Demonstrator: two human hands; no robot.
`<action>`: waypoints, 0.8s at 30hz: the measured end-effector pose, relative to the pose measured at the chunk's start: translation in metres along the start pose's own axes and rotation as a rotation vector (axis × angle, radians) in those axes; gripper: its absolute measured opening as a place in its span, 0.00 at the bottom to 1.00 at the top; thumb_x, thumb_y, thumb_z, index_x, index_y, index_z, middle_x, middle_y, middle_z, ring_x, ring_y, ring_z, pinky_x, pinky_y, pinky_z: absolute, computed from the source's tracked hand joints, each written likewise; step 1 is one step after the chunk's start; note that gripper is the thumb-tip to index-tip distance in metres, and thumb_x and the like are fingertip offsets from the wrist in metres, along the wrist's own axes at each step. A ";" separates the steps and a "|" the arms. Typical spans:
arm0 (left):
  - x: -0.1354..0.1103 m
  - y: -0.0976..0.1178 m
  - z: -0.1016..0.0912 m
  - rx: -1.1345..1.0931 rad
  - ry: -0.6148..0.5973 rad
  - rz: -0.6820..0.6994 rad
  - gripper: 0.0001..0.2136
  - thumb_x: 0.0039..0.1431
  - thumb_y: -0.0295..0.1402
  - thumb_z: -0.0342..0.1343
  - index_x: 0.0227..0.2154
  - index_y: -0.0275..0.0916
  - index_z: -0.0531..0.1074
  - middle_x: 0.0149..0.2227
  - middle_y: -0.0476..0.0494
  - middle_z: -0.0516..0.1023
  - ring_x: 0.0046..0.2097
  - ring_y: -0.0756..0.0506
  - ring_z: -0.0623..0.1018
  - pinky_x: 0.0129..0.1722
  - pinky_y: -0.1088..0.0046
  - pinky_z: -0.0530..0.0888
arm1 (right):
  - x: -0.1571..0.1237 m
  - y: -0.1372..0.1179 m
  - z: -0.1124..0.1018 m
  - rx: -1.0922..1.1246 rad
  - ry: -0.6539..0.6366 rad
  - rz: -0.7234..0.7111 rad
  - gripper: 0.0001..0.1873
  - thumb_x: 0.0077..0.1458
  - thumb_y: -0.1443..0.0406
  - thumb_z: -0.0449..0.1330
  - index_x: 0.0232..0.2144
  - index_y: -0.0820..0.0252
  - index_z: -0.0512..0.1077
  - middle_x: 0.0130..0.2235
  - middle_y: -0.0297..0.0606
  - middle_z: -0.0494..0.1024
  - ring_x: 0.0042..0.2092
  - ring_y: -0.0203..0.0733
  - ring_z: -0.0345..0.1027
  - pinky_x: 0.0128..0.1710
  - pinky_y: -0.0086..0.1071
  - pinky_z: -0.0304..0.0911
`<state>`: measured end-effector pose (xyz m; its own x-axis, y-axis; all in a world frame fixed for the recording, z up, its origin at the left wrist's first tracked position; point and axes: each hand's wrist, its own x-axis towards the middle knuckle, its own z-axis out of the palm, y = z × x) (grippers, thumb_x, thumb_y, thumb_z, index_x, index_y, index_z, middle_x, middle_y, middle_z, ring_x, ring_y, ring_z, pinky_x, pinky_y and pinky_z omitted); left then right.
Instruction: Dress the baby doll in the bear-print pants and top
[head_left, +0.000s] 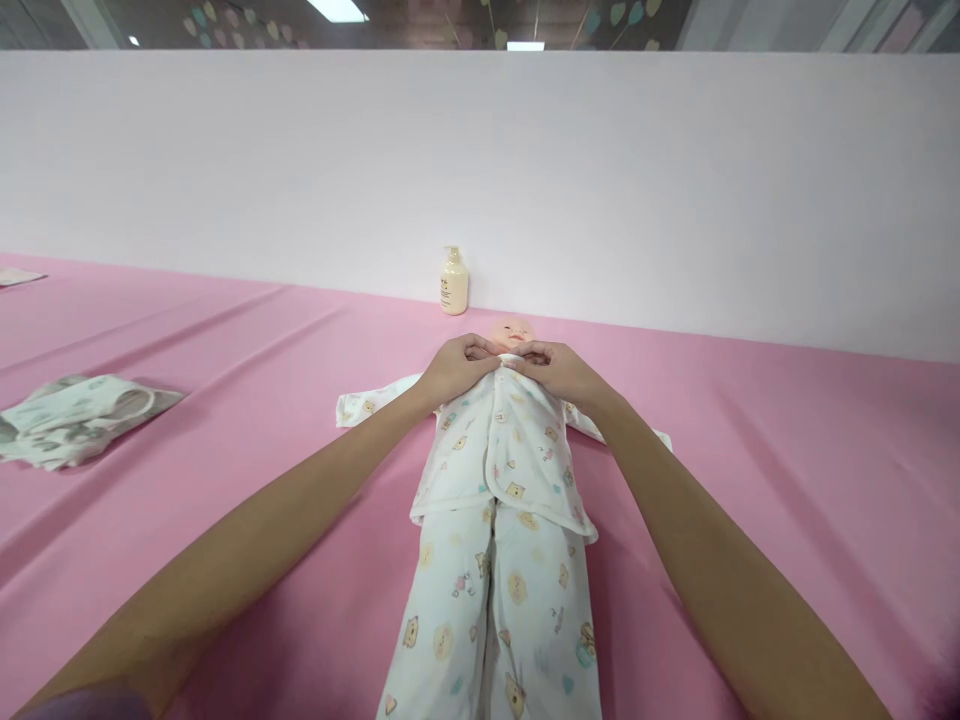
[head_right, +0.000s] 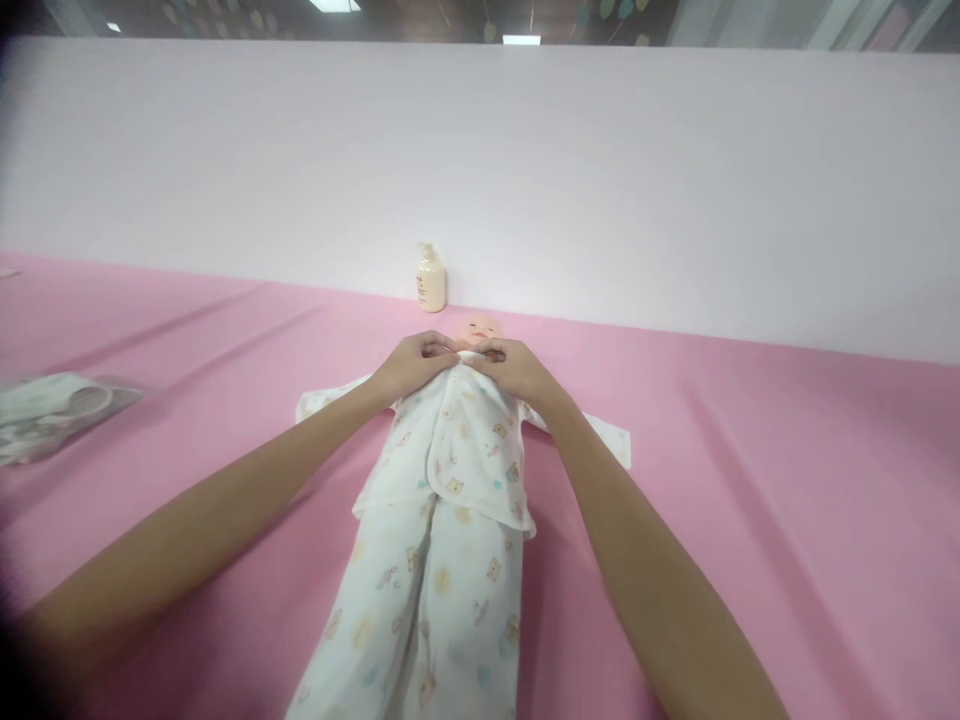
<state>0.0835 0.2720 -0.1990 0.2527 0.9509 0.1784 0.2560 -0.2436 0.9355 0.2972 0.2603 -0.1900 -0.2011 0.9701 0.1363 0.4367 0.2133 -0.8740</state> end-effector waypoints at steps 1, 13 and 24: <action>-0.001 0.000 0.000 0.009 0.000 0.004 0.11 0.60 0.35 0.67 0.43 0.38 0.79 0.40 0.44 0.84 0.42 0.44 0.82 0.41 0.71 0.76 | 0.001 0.002 0.000 0.011 0.002 0.004 0.19 0.54 0.53 0.72 0.44 0.57 0.84 0.45 0.39 0.85 0.47 0.45 0.75 0.54 0.39 0.68; -0.003 0.010 -0.007 0.051 -0.093 -0.015 0.10 0.59 0.40 0.67 0.38 0.39 0.81 0.37 0.46 0.83 0.40 0.44 0.80 0.39 0.72 0.73 | 0.006 0.016 -0.001 0.086 0.009 -0.013 0.17 0.59 0.51 0.69 0.44 0.54 0.81 0.48 0.38 0.84 0.52 0.46 0.76 0.58 0.41 0.68; 0.002 0.004 0.003 -0.008 -0.090 -0.093 0.09 0.61 0.40 0.64 0.37 0.40 0.80 0.39 0.46 0.83 0.43 0.42 0.80 0.39 0.70 0.74 | 0.011 0.018 0.006 0.204 0.096 0.098 0.22 0.56 0.57 0.73 0.51 0.53 0.75 0.54 0.41 0.84 0.56 0.46 0.77 0.62 0.43 0.70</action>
<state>0.0876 0.2719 -0.1960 0.3106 0.9485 0.0628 0.2748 -0.1528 0.9493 0.2979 0.2747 -0.2070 -0.0784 0.9936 0.0812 0.2617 0.0991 -0.9601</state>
